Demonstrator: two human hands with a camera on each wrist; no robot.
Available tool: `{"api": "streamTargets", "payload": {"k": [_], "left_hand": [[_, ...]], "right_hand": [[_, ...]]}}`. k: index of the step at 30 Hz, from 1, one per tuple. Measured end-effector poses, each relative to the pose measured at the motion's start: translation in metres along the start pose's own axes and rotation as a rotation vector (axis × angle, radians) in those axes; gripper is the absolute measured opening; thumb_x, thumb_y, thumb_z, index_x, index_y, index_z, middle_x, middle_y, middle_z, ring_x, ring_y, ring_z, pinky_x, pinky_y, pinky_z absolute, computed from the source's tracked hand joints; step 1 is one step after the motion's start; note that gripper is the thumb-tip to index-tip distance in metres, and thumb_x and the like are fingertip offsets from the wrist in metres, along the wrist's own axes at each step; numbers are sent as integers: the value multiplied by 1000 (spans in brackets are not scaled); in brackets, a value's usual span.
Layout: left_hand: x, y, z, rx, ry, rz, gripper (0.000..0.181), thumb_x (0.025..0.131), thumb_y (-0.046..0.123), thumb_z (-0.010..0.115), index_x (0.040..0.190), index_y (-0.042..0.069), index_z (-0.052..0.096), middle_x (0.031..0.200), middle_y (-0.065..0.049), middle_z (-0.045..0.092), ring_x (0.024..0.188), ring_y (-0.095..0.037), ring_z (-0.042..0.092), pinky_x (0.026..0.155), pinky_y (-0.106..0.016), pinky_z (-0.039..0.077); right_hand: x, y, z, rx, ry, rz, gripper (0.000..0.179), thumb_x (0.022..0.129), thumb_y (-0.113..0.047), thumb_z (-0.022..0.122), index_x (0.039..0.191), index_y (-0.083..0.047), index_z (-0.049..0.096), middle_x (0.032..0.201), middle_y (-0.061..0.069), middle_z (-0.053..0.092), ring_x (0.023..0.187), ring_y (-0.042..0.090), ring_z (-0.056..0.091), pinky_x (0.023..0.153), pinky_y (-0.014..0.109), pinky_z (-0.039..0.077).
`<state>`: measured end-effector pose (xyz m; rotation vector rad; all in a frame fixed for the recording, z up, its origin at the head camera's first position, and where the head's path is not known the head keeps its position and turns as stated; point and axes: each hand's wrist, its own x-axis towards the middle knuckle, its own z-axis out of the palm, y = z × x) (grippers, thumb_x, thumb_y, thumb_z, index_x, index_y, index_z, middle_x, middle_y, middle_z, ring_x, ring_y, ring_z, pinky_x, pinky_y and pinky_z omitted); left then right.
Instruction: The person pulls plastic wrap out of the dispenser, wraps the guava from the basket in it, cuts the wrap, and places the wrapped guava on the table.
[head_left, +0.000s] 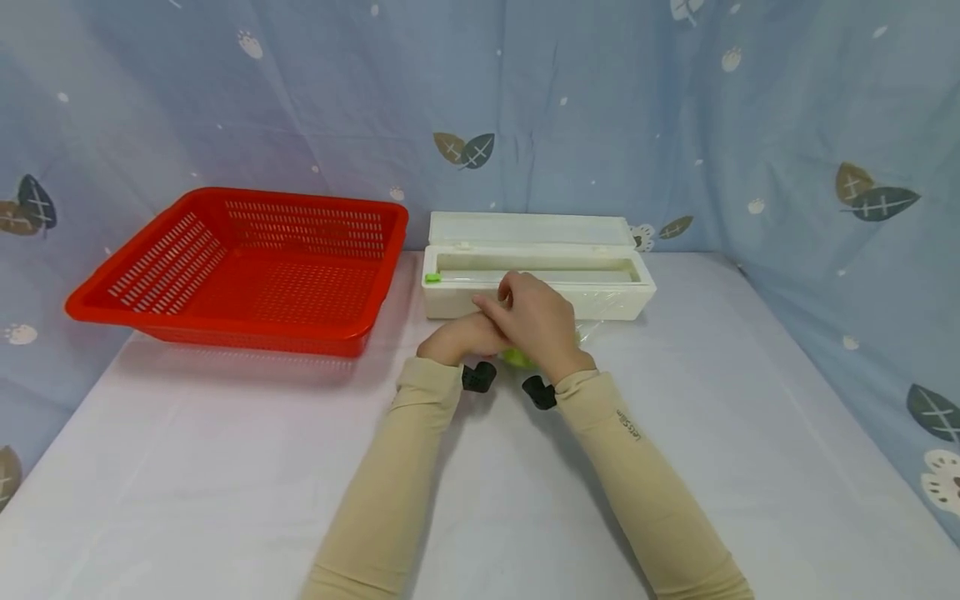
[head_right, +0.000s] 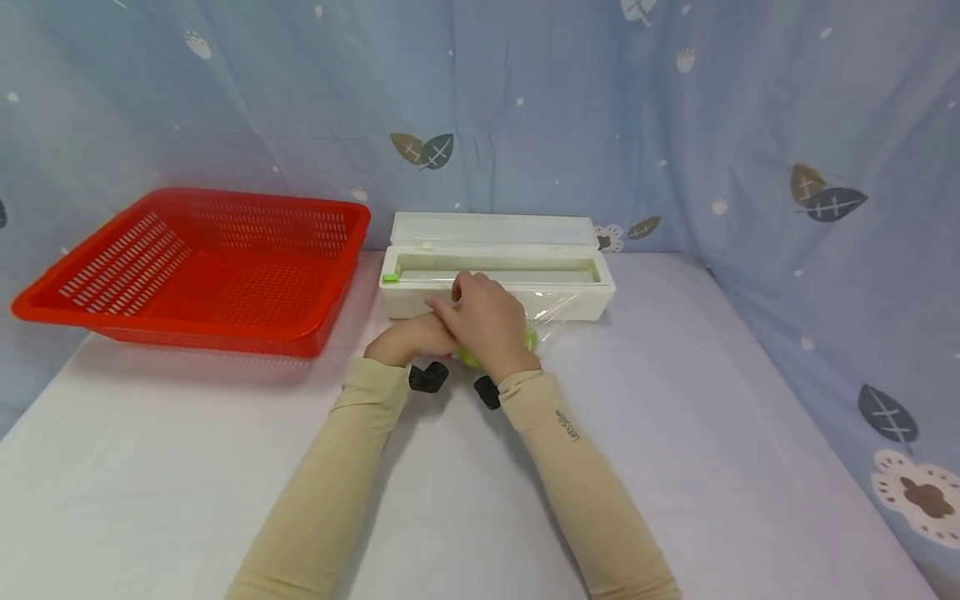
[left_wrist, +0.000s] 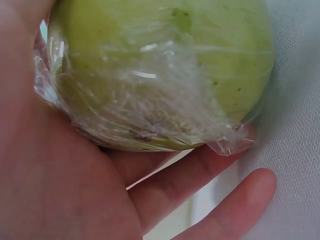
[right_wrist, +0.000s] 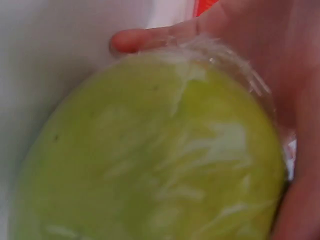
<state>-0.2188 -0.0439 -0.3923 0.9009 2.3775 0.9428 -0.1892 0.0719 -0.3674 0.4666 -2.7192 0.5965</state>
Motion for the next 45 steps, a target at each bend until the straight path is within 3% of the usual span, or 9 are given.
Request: {"api": "streamTargets", "payload": {"k": [3, 5, 8, 12, 16, 23, 32, 40, 45], "left_hand": [[1, 0, 1, -16, 14, 24, 47, 90, 20, 51, 130, -2, 37, 122, -11, 47, 89, -17, 49, 76, -21, 39], [1, 0, 1, -65, 38, -8, 56, 87, 24, 56, 133, 2, 33, 123, -8, 47, 90, -16, 49, 76, -23, 40], [-1, 0, 2, -159, 72, -119, 65, 82, 32, 61, 135, 8, 32, 115, -4, 50, 80, -17, 50, 67, -26, 43], [-2, -1, 3, -184, 95, -197, 55, 78, 45, 61, 116, 7, 48, 85, -1, 51, 60, -18, 47, 53, -28, 42], [-3, -2, 5, -223, 95, -243, 55, 74, 56, 60, 101, 9, 48, 74, -2, 47, 52, -19, 45, 46, -29, 41], [1, -3, 9, -183, 132, -217, 56, 74, 61, 57, 98, 10, 50, 68, -1, 43, 53, -16, 41, 48, -25, 37], [0, 0, 9, -180, 168, -191, 54, 78, 48, 61, 113, 10, 46, 100, -3, 53, 89, -18, 49, 76, -29, 40], [2, -4, 9, -227, 146, -125, 50, 80, 43, 62, 116, 13, 47, 102, -1, 54, 91, -15, 50, 81, -28, 39], [4, -2, 8, -195, 135, -118, 56, 78, 46, 63, 123, 16, 45, 106, 2, 54, 96, -13, 50, 86, -28, 38]], "right_hand": [[0, 2, -1, -21, 68, -34, 32, 89, -41, 50, 71, -16, 56, 67, -3, 54, 57, 15, 51, 48, 32, 39], [1, 4, -3, -26, 106, -44, 32, 91, -35, 47, 66, -16, 53, 63, -2, 53, 55, 16, 50, 46, 32, 38], [1, 6, -7, -28, 133, -39, 37, 93, -34, 43, 61, -16, 48, 56, -2, 48, 49, 16, 46, 43, 31, 34], [0, 10, -14, -51, 126, -18, 42, 94, -33, 40, 56, -15, 42, 47, -1, 39, 42, 16, 40, 39, 30, 29], [-3, 14, -24, -33, 70, 55, 43, 93, -31, 40, 54, -15, 47, 45, -1, 40, 41, 17, 40, 40, 31, 30], [-15, 25, -35, 132, -38, 167, 43, 91, -32, 40, 58, -13, 59, 46, -1, 48, 44, 18, 44, 43, 31, 33], [-37, 43, -33, 265, -90, 242, 42, 92, -31, 41, 60, -10, 60, 45, 2, 46, 42, 20, 43, 43, 31, 34], [-47, 52, -29, 270, -93, 248, 43, 92, -33, 41, 62, -8, 59, 50, 1, 48, 46, 19, 42, 43, 29, 32], [-56, 61, -26, 290, -128, 270, 45, 92, -37, 40, 65, -6, 58, 51, 3, 48, 47, 20, 42, 44, 30, 32]]}}
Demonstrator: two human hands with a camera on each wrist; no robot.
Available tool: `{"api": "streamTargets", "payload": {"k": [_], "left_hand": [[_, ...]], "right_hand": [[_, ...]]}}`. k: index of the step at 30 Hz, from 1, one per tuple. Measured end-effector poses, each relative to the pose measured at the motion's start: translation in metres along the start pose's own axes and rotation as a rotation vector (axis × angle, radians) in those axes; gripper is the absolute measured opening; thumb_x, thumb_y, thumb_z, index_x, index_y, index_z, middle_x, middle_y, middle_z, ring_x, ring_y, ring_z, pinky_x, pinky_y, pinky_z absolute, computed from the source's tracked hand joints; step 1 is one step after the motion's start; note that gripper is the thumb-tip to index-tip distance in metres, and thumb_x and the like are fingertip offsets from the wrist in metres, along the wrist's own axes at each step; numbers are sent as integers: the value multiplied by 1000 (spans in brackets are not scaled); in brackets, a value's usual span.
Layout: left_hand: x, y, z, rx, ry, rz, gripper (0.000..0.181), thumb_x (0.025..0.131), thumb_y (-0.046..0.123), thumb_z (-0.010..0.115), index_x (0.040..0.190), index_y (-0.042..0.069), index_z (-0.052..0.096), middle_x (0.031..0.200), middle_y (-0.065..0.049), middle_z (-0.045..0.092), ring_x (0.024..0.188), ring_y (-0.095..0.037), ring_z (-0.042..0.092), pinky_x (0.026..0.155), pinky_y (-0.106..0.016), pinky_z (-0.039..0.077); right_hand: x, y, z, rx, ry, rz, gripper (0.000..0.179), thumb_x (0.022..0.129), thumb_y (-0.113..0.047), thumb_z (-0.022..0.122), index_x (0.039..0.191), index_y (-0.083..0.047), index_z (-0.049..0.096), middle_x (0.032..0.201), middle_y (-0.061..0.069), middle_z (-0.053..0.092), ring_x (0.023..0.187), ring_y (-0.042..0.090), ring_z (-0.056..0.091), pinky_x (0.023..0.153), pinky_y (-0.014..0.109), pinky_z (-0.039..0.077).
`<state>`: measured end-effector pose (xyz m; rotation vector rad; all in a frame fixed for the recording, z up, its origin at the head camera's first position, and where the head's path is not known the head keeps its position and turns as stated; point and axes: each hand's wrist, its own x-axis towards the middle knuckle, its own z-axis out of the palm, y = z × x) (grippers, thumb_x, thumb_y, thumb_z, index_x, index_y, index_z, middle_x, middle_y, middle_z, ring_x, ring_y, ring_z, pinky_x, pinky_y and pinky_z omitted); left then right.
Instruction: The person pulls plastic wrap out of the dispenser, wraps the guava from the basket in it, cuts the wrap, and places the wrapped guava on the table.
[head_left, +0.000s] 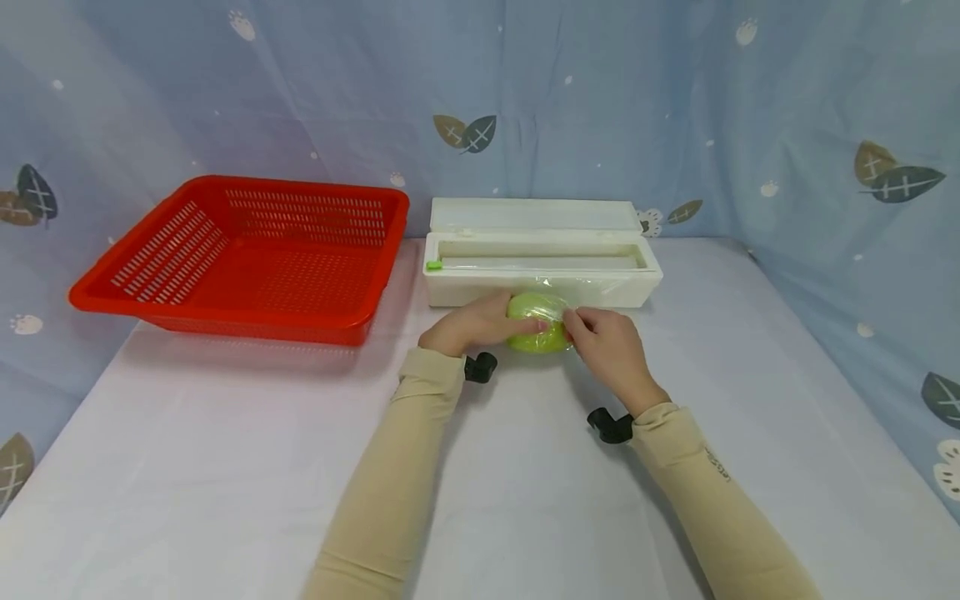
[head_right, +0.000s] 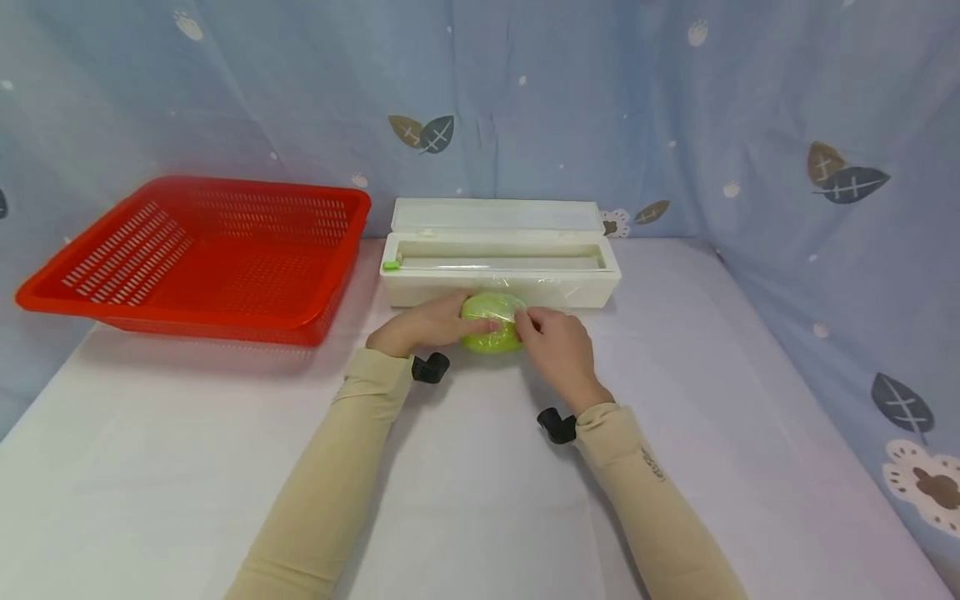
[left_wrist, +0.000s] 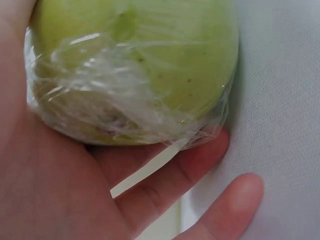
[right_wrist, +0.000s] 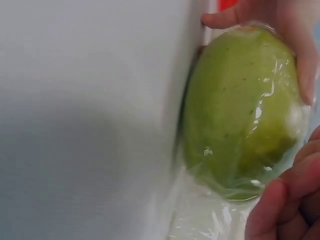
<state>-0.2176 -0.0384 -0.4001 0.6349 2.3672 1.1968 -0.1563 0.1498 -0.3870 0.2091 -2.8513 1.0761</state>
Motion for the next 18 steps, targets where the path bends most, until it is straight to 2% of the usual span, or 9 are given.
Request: {"api": "streamTargets", "payload": {"k": [5, 9, 11, 15, 18], "left_hand": [[2, 1, 0, 59, -20, -6, 62, 77, 47, 63, 128, 17, 42, 110, 2, 53, 101, -12, 49, 90, -29, 36], [1, 3, -3, 82, -25, -40, 67, 74, 53, 63, 127, 16, 41, 110, 2, 52, 102, -14, 48, 90, -30, 36], [0, 4, -4, 70, -37, -36, 66, 74, 52, 64, 124, 15, 42, 110, 2, 52, 100, -14, 48, 89, -30, 37], [1, 4, -5, 5, -82, 13, 58, 77, 46, 64, 121, 14, 43, 108, 1, 52, 97, -13, 50, 87, -28, 38], [2, 4, -5, -9, -79, 9, 59, 79, 50, 60, 121, 13, 42, 109, -1, 51, 97, -14, 50, 85, -28, 39]], "right_hand": [[0, 9, 2, 69, -78, 42, 45, 92, -41, 41, 69, -6, 56, 58, 4, 49, 53, 21, 42, 50, 31, 33], [2, 12, 4, 96, -86, 35, 44, 92, -43, 42, 67, -8, 54, 60, 5, 50, 55, 22, 41, 51, 31, 33], [2, 12, 6, 96, -82, 28, 43, 91, -43, 43, 66, -10, 53, 60, 5, 50, 55, 22, 41, 51, 31, 32], [3, 10, 7, 97, -82, 21, 42, 91, -42, 43, 66, -9, 54, 60, 4, 50, 55, 22, 41, 51, 31, 33], [2, 9, 7, 88, -80, 18, 43, 92, -42, 43, 67, -9, 54, 60, 4, 50, 54, 22, 41, 50, 31, 32]]}}
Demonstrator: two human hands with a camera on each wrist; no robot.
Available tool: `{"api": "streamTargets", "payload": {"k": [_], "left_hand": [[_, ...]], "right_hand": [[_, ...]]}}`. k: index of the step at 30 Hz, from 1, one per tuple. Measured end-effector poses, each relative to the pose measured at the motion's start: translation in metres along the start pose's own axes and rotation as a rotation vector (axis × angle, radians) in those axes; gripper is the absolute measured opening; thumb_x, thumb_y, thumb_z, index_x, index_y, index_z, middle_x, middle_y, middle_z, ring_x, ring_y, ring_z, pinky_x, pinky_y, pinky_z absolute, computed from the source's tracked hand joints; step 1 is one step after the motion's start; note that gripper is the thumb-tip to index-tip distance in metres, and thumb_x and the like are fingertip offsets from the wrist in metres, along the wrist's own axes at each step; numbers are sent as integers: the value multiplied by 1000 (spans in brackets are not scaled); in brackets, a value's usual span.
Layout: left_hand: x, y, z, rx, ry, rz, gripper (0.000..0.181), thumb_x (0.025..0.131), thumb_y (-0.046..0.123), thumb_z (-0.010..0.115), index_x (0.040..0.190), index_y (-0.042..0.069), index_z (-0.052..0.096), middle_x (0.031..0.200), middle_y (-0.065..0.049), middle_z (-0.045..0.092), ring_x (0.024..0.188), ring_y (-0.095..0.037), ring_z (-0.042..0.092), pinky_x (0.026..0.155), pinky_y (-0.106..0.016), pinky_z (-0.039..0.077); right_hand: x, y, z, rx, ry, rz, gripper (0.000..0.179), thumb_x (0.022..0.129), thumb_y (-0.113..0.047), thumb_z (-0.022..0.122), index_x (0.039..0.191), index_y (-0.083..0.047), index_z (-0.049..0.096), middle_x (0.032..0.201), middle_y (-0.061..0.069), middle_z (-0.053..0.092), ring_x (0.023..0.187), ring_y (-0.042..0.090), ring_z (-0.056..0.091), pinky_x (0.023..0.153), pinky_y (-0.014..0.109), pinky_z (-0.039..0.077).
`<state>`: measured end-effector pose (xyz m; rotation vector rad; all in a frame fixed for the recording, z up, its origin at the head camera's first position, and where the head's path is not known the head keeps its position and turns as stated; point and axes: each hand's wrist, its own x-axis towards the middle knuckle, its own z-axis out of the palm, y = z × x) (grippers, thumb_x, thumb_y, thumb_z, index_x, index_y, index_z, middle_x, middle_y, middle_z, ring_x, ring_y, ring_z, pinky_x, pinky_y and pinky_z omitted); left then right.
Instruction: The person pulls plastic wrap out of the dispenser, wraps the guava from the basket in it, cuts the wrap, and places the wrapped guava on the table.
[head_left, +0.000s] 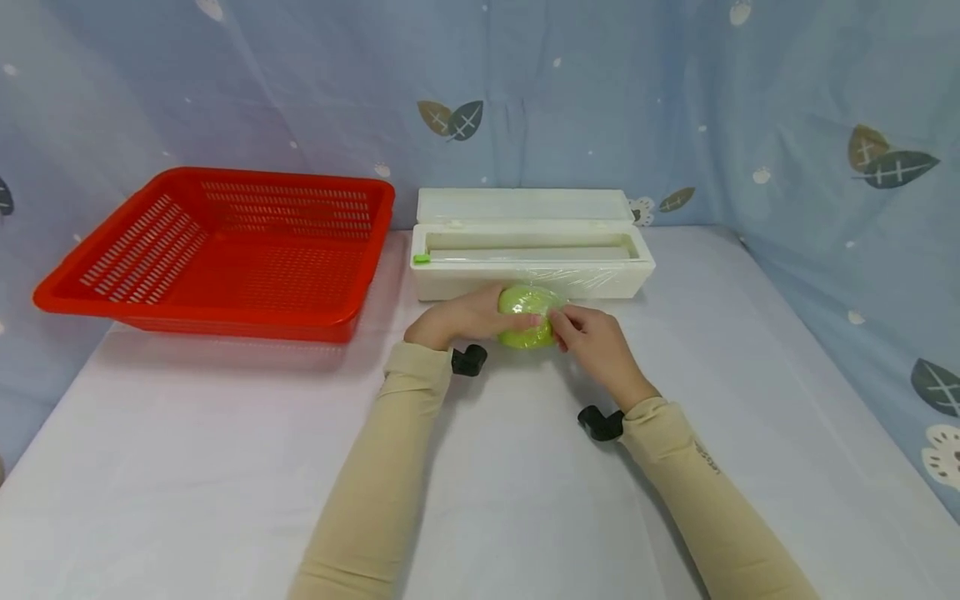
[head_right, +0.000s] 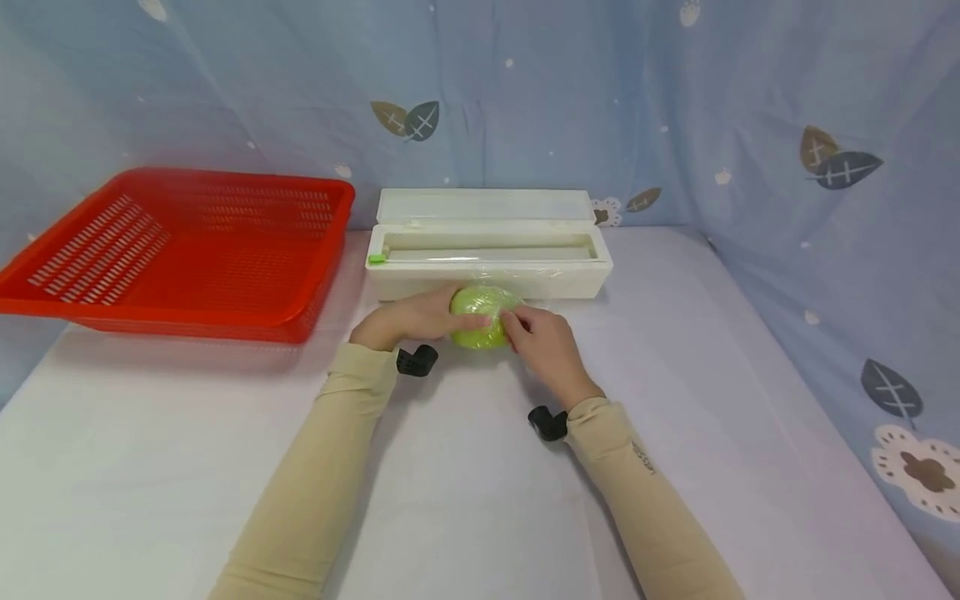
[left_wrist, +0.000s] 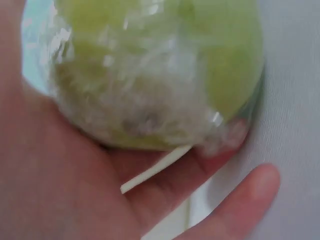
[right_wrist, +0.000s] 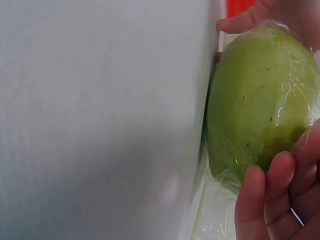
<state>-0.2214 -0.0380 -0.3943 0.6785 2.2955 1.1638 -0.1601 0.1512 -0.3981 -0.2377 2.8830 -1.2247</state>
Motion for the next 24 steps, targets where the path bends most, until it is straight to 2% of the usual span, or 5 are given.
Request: {"api": "streamTargets", "payload": {"k": [4, 7, 16, 20, 24], "left_hand": [[1, 2, 0, 76, 63, -73, 72, 73, 66, 53, 124, 17, 42, 112, 0, 50, 100, -15, 47, 86, -30, 38], [2, 1, 1, 81, 91, -84, 75, 69, 69, 54, 124, 20, 43, 114, 2, 50, 103, -14, 46, 87, -31, 37], [7, 1, 4, -15, 68, -8, 61, 75, 55, 60, 121, 19, 44, 110, 5, 51, 99, -13, 49, 86, -29, 38], [7, 1, 2, -19, 64, -23, 59, 78, 50, 60, 122, 15, 43, 109, 2, 51, 98, -14, 49, 84, -28, 39], [4, -1, 0, -25, 44, -76, 57, 79, 51, 59, 121, 15, 44, 107, -2, 52, 90, -18, 52, 71, -31, 45]], "right_hand": [[0, 1, 2, -5, -5, -5, 45, 92, -44, 41, 68, -8, 55, 60, 5, 51, 54, 21, 41, 50, 30, 32], [1, 3, 1, 19, -25, -3, 47, 91, -46, 42, 71, -7, 58, 62, 5, 52, 56, 21, 42, 52, 31, 34], [8, 14, -16, 53, -153, 29, 48, 86, -51, 48, 74, -8, 65, 67, 3, 59, 68, 25, 53, 62, 33, 39], [10, 17, -16, 78, -179, 22, 50, 84, -53, 49, 75, -7, 66, 67, 4, 61, 70, 25, 55, 64, 34, 40], [13, 20, -14, 78, -201, 55, 51, 82, -56, 50, 76, -8, 66, 69, 3, 62, 71, 24, 52, 64, 33, 38]]}}
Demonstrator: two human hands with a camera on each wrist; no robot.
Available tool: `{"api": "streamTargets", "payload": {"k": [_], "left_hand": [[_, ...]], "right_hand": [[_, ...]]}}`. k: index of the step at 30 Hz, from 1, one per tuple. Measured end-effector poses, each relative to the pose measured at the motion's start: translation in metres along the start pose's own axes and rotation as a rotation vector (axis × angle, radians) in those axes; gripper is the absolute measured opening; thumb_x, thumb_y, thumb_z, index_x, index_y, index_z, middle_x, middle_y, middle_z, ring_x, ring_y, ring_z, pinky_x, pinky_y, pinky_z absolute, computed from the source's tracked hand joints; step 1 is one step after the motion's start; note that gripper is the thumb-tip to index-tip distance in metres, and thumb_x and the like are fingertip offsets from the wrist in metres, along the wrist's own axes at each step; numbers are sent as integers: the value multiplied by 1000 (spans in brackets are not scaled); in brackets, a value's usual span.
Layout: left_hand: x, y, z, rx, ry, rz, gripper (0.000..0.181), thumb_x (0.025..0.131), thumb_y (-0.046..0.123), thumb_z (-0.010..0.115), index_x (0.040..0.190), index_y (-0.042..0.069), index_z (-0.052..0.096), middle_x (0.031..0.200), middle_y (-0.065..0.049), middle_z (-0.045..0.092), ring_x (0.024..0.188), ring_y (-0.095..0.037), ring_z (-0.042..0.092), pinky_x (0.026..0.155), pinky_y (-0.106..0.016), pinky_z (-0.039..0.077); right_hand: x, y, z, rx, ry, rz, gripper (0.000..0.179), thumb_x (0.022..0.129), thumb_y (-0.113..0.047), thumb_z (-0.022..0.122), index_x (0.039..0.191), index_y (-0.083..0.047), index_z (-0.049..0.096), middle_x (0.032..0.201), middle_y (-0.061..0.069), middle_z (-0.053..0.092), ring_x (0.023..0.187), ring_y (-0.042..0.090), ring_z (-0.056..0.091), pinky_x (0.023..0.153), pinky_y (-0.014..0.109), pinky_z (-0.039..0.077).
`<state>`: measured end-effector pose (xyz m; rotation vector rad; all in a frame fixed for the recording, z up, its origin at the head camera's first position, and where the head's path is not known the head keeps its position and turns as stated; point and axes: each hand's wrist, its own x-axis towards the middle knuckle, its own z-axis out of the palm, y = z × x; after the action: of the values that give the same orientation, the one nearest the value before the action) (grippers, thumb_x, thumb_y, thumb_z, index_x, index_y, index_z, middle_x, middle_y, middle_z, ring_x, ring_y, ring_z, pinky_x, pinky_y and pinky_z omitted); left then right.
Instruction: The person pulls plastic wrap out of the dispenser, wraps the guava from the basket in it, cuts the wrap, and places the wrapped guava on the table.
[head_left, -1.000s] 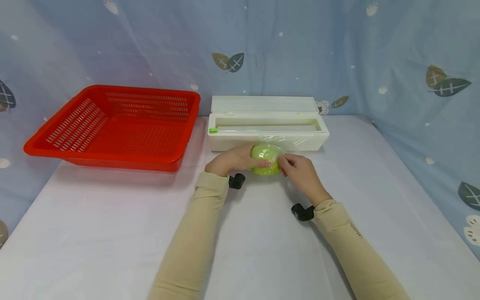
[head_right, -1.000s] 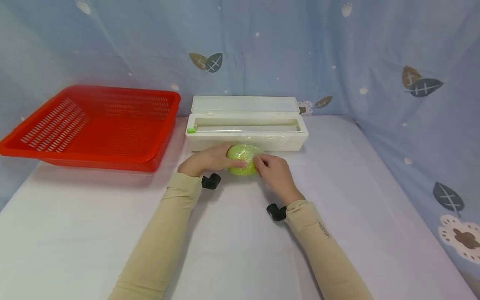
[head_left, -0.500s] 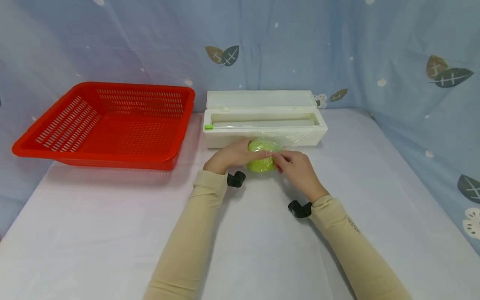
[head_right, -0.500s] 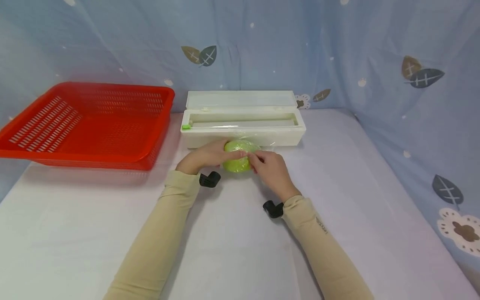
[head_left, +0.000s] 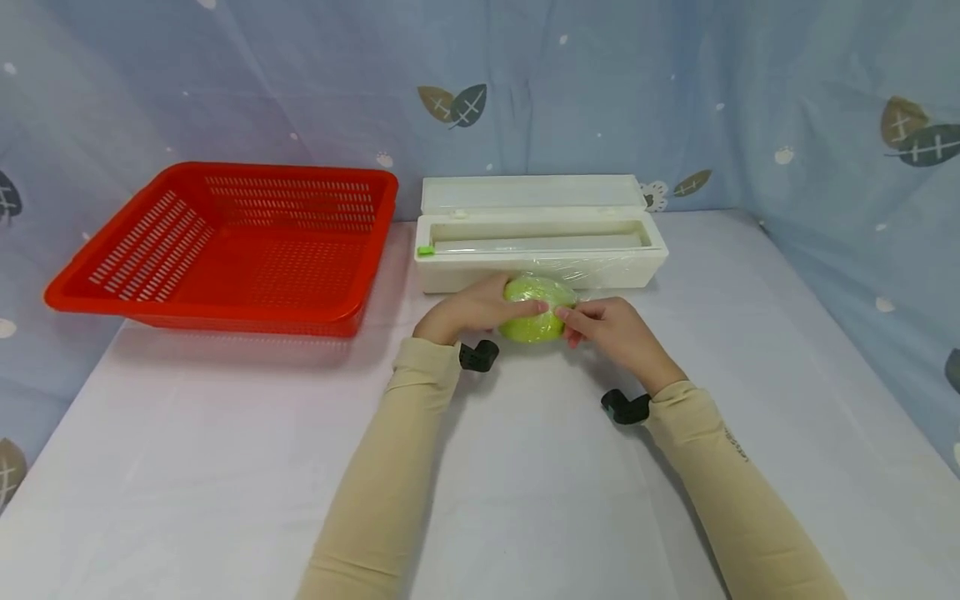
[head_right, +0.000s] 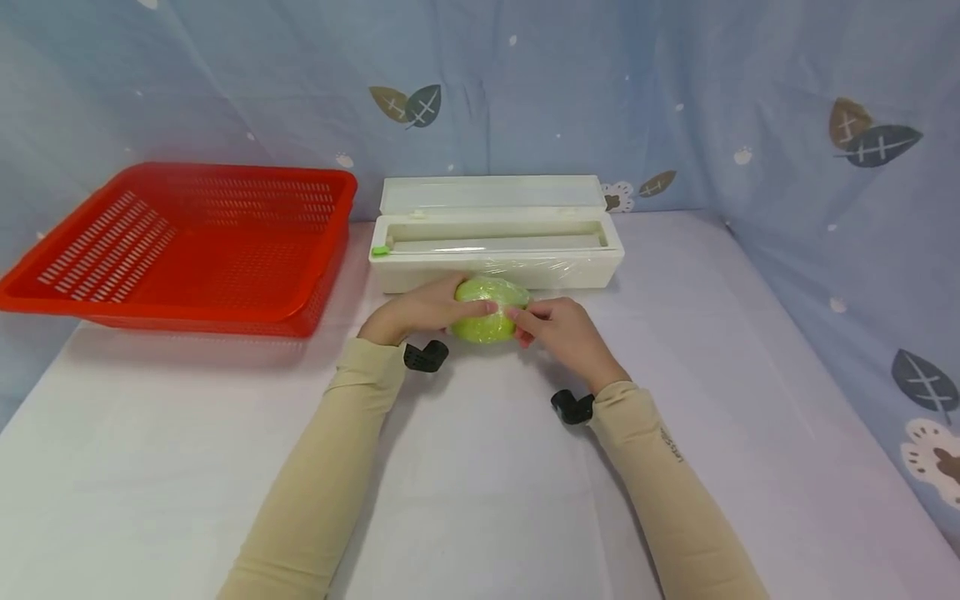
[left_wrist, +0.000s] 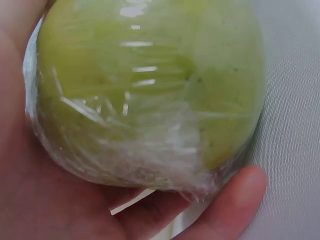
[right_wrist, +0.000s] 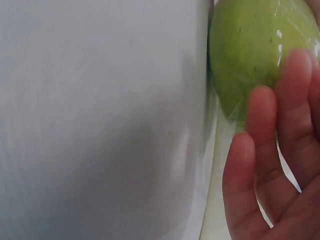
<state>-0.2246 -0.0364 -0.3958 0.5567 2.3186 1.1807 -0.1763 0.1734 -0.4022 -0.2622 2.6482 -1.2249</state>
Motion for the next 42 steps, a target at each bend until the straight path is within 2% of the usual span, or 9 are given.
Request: {"api": "streamTargets", "payload": {"k": [2, 8, 13, 21, 24, 29, 32, 36, 42], "left_hand": [[-1, 0, -1, -3, -11, -12, 59, 79, 52, 58, 123, 16, 43, 108, -3, 51, 89, -19, 52, 67, -31, 47], [-4, 4, -4, 30, -4, 16, 60, 78, 52, 59, 124, 16, 42, 110, 0, 50, 94, -17, 49, 75, -29, 44], [-6, 7, -4, 34, -14, 12, 57, 79, 50, 59, 123, 16, 43, 109, -1, 51, 94, -17, 50, 75, -30, 44], [-6, 10, -2, -33, -63, 45, 58, 81, 45, 59, 127, 17, 38, 117, 3, 46, 105, -14, 45, 87, -30, 39], [-5, 12, 0, -63, -73, 49, 59, 80, 46, 59, 127, 17, 38, 118, 3, 47, 105, -15, 45, 87, -31, 39], [-4, 12, 2, -49, -45, 18, 64, 78, 50, 60, 128, 17, 38, 117, 1, 48, 101, -16, 47, 80, -30, 43], [-4, 9, 2, -52, -27, 2, 68, 76, 52, 62, 129, 18, 36, 116, 2, 46, 101, -17, 45, 75, -30, 44], [-6, 4, 0, -45, -37, -21, 76, 72, 56, 63, 131, 20, 31, 117, 2, 42, 99, -17, 44, 70, -32, 45], [-8, 2, -4, -20, -66, -51, 70, 72, 56, 63, 123, 16, 36, 113, 0, 44, 97, -17, 45, 71, -31, 44]], "right_hand": [[0, 2, -1, -7, -5, 13, 51, 81, -58, 50, 76, -9, 66, 69, 2, 62, 70, 23, 50, 63, 33, 37], [2, 7, -5, 29, -51, -9, 46, 82, -53, 52, 79, -9, 66, 73, 3, 62, 72, 22, 50, 65, 33, 37], [3, 9, -6, 48, -104, -27, 45, 83, -50, 54, 84, -7, 66, 75, 4, 62, 76, 21, 52, 69, 33, 38], [6, 15, -9, 90, -143, -81, 45, 85, -48, 53, 82, -5, 65, 73, 6, 62, 74, 22, 55, 71, 36, 41], [7, 19, -10, 149, -161, -79, 48, 85, -49, 51, 84, -3, 65, 76, 8, 62, 74, 23, 57, 74, 36, 43], [9, 30, -14, 370, -174, -18, 50, 86, -47, 50, 90, 2, 60, 82, 13, 58, 76, 23, 55, 74, 32, 46], [10, 40, -18, 529, -150, 35, 49, 86, -44, 52, 94, 4, 55, 82, 12, 55, 75, 20, 53, 70, 29, 47], [10, 49, -25, 669, -85, 88, 46, 89, -35, 52, 102, 9, 49, 78, 6, 54, 71, 15, 54, 66, 27, 48], [13, 49, -29, 728, 110, 222, 40, 92, -29, 48, 112, 5, 42, 83, 8, 49, 68, 13, 54, 61, 25, 49]]}}
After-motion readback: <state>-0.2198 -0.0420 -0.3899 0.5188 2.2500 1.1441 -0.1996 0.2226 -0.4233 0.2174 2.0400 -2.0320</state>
